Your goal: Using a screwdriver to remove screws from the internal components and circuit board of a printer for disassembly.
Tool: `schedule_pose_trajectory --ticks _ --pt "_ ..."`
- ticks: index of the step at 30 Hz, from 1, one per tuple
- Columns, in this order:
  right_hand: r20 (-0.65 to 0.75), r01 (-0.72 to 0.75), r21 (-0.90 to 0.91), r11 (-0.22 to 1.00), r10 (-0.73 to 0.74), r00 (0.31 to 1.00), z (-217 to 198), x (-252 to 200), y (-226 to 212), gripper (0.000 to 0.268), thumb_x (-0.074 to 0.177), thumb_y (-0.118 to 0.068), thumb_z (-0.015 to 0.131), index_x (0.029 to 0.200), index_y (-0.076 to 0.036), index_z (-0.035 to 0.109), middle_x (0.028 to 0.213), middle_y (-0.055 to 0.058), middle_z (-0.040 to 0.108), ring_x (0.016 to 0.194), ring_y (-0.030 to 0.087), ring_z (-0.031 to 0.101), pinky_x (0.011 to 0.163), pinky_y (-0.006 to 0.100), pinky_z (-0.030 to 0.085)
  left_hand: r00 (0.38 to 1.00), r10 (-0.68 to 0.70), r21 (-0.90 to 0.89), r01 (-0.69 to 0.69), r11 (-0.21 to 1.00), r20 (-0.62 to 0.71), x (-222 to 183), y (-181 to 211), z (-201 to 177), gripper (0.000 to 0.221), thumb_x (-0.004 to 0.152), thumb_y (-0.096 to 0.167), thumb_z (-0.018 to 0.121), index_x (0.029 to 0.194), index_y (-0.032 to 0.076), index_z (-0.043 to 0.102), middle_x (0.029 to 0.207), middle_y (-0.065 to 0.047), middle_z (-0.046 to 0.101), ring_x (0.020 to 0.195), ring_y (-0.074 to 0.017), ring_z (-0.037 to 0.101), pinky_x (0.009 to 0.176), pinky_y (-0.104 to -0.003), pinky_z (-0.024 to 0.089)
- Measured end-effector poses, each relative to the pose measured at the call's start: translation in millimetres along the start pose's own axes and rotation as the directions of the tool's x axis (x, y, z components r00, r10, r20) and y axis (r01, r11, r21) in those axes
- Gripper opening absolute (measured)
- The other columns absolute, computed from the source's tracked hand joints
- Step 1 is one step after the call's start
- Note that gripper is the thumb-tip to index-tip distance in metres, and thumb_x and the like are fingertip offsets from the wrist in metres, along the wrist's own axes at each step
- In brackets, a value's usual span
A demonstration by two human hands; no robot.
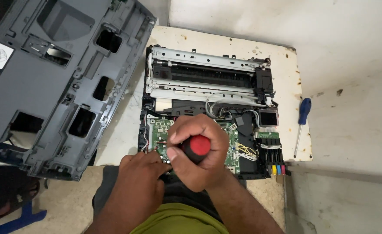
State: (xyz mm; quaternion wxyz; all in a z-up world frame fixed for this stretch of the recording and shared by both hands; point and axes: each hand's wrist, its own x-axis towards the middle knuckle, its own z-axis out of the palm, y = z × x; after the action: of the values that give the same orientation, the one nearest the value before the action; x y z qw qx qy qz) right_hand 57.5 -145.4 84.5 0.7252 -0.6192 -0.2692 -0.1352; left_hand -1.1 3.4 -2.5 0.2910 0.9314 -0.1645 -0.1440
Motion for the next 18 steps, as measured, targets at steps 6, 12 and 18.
schedule_pose_trajectory --ticks 6,12,18 --pt "0.018 0.000 -0.017 1.000 0.000 1.000 2.8 -0.4 -1.6 0.010 0.089 -0.005 0.064 0.094 -0.008 0.056 0.076 0.007 0.058 0.061 0.016 0.054 0.054 0.029 0.045 0.998 0.036 -0.038 -0.037 0.999 -0.043 -2.0 1.6 -3.5 0.040 0.068 0.007 0.060 0.101 0.023 0.077 0.097 -0.001 0.067 0.093 -0.0321 0.060 0.082 -0.048 0.040" --pt "0.038 0.012 -0.053 0.999 -0.010 0.999 10.1 -2.6 -8.6 0.007 0.091 -0.006 0.061 0.096 -0.009 0.056 0.075 0.008 0.059 0.061 0.016 0.053 0.055 0.029 0.046 0.996 0.090 -0.057 -0.090 0.994 -0.003 -3.0 -3.6 -10.1 0.042 0.072 0.007 0.063 0.107 0.023 0.078 0.092 -0.002 0.066 0.093 -0.0313 0.061 0.085 -0.045 0.042" --pt "0.035 0.139 -0.174 0.975 -0.135 0.990 11.6 -25.1 -0.1 0.029 0.103 -0.037 0.047 0.103 -0.009 0.053 0.080 0.006 0.055 0.069 0.017 0.054 0.062 0.032 0.049 0.975 0.183 -0.368 -0.219 0.904 -0.130 -9.2 6.2 -63.9 0.045 0.082 0.011 0.068 0.126 0.016 0.075 0.114 -0.008 0.073 0.103 -0.0300 0.068 0.088 -0.044 0.048"
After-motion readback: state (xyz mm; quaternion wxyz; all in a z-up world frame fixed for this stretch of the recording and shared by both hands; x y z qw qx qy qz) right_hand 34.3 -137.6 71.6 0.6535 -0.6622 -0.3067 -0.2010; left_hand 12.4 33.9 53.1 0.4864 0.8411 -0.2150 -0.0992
